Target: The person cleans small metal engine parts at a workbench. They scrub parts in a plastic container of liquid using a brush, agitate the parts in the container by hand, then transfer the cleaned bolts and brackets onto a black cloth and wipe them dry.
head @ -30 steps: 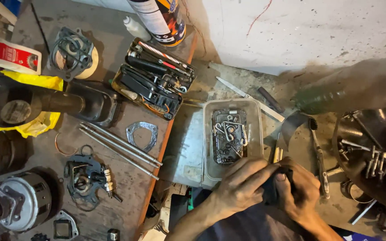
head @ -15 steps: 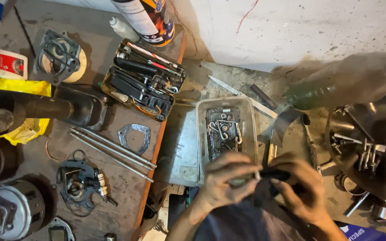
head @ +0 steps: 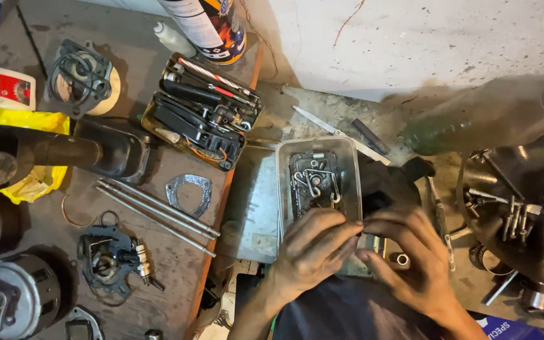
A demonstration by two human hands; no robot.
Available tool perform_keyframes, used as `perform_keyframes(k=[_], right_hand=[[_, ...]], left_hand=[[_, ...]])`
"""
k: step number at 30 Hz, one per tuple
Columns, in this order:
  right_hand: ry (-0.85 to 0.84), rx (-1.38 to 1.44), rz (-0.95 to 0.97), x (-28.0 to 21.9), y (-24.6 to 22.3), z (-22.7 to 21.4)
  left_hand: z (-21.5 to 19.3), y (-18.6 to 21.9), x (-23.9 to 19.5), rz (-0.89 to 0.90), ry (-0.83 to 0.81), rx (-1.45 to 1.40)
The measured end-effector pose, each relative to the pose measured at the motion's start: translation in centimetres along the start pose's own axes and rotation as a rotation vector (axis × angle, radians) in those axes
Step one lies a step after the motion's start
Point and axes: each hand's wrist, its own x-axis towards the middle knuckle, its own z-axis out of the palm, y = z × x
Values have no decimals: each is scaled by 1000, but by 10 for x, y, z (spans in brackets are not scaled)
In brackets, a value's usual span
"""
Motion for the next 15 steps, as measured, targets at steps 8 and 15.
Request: perform_keyframes(k=[8, 15], right_hand=[[93, 68, -85, 8, -1, 6], [207, -48, -268, 13, 11, 10]], left_hand=[[-14, 17, 16, 92, -85, 87], [-19, 3, -16, 44, 119, 169]])
